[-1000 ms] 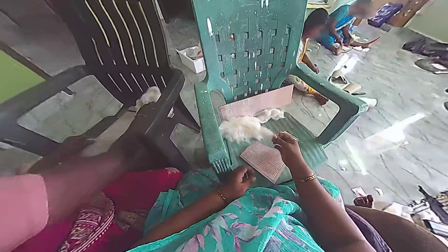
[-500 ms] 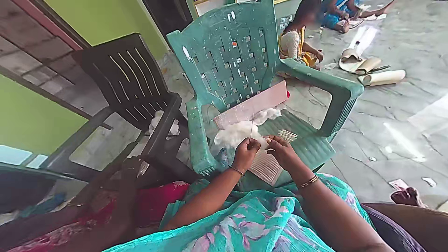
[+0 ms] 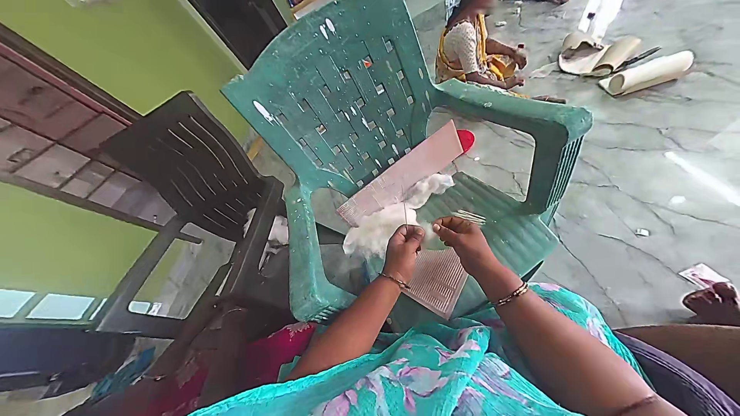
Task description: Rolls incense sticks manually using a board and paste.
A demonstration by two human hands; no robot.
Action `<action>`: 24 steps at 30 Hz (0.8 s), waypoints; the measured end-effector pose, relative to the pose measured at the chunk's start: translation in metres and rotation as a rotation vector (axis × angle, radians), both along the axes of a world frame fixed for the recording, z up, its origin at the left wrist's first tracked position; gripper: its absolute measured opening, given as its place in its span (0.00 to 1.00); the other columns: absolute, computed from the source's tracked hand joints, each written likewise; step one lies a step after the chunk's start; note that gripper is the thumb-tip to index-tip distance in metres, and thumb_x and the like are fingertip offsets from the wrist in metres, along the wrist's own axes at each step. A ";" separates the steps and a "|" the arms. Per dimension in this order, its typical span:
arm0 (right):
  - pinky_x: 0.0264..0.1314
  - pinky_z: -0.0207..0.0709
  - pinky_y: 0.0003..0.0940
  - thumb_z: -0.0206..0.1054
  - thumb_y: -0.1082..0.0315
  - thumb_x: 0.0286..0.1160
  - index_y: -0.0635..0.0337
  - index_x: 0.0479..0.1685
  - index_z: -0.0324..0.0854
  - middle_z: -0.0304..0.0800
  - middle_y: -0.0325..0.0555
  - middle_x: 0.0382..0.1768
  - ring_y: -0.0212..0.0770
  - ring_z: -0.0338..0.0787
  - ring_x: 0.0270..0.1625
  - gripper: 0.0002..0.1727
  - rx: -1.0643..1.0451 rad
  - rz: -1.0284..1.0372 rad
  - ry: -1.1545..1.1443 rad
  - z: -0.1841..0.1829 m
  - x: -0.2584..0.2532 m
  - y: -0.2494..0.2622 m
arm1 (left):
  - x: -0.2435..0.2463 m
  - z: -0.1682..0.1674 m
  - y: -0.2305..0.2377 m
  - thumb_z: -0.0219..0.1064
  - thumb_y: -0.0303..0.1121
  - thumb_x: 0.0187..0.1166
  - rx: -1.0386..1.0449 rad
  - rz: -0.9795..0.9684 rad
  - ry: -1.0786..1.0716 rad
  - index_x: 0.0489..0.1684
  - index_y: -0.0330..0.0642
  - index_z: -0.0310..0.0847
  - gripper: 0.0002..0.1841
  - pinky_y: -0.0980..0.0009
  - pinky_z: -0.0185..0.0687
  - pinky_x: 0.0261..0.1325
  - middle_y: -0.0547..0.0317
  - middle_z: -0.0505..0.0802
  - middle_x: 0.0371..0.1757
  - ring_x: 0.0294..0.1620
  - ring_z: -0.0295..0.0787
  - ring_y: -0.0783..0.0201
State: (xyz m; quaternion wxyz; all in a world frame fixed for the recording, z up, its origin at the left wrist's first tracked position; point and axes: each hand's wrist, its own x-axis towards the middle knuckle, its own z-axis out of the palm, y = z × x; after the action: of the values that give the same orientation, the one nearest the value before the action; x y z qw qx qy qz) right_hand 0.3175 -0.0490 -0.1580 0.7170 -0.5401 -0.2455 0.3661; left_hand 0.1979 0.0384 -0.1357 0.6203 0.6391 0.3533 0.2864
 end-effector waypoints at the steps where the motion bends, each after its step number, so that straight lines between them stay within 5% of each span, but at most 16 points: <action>1: 0.37 0.75 0.23 0.69 0.75 0.79 0.62 0.43 0.87 0.87 0.37 0.31 0.26 0.81 0.31 0.02 -0.043 -0.044 -0.018 -0.001 0.002 0.000 | 0.003 -0.001 0.001 0.61 0.24 0.86 0.012 0.038 0.032 0.40 0.35 0.79 0.04 0.79 0.66 0.29 0.64 0.80 0.27 0.23 0.70 0.75; 4: 0.39 0.74 0.26 0.70 0.73 0.80 0.63 0.45 0.87 0.87 0.38 0.33 0.27 0.80 0.33 0.04 -0.123 -0.157 -0.038 -0.003 0.009 0.002 | 0.010 -0.004 0.009 0.61 0.28 0.89 0.088 0.190 0.172 0.45 0.34 0.79 0.06 0.74 0.72 0.35 0.59 0.80 0.32 0.28 0.73 0.71; 9: 0.40 0.74 0.29 0.68 0.70 0.83 0.63 0.49 0.86 0.87 0.41 0.37 0.30 0.80 0.35 0.06 -0.173 -0.171 -0.054 -0.008 0.013 0.008 | 0.016 -0.015 0.031 0.57 0.33 0.92 0.271 0.379 0.458 0.59 0.28 0.80 0.14 0.52 0.79 0.62 0.39 0.89 0.52 0.53 0.86 0.50; 14: 0.48 0.79 0.36 0.68 0.73 0.81 0.64 0.57 0.85 0.90 0.48 0.46 0.37 0.85 0.43 0.10 -0.212 -0.134 -0.063 -0.013 0.010 0.011 | 0.009 -0.022 0.046 0.62 0.30 0.88 0.259 0.408 0.589 0.80 0.27 0.70 0.24 0.50 0.64 0.86 0.27 0.75 0.80 0.84 0.69 0.37; 17: 0.48 0.78 0.36 0.69 0.74 0.80 0.64 0.58 0.85 0.91 0.49 0.46 0.37 0.86 0.44 0.12 -0.222 -0.122 -0.074 -0.011 0.011 0.009 | 0.006 -0.022 0.038 0.68 0.30 0.83 0.310 0.428 0.528 0.81 0.28 0.67 0.29 0.52 0.65 0.84 0.27 0.70 0.83 0.84 0.67 0.37; 21: 0.48 0.78 0.36 0.70 0.74 0.79 0.63 0.60 0.84 0.92 0.48 0.46 0.36 0.86 0.43 0.13 -0.187 -0.077 -0.065 -0.006 0.009 0.004 | -0.004 -0.018 0.020 0.65 0.33 0.87 0.253 0.282 0.240 0.78 0.30 0.72 0.24 0.57 0.81 0.61 0.35 0.78 0.76 0.60 0.84 0.51; 24: 0.46 0.78 0.34 0.72 0.75 0.76 0.63 0.60 0.83 0.92 0.46 0.44 0.33 0.86 0.41 0.15 -0.131 -0.025 -0.085 -0.002 0.003 0.002 | -0.011 -0.009 0.005 0.64 0.33 0.87 0.151 0.117 0.136 0.77 0.32 0.74 0.23 0.64 0.79 0.64 0.45 0.84 0.70 0.57 0.84 0.62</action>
State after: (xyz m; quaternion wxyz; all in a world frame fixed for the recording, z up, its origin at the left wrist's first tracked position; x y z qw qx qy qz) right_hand 0.3209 -0.0469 -0.1603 0.6734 -0.6041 -0.2443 0.3491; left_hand 0.1865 0.0434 -0.1449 0.5273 0.6801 0.4087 0.3038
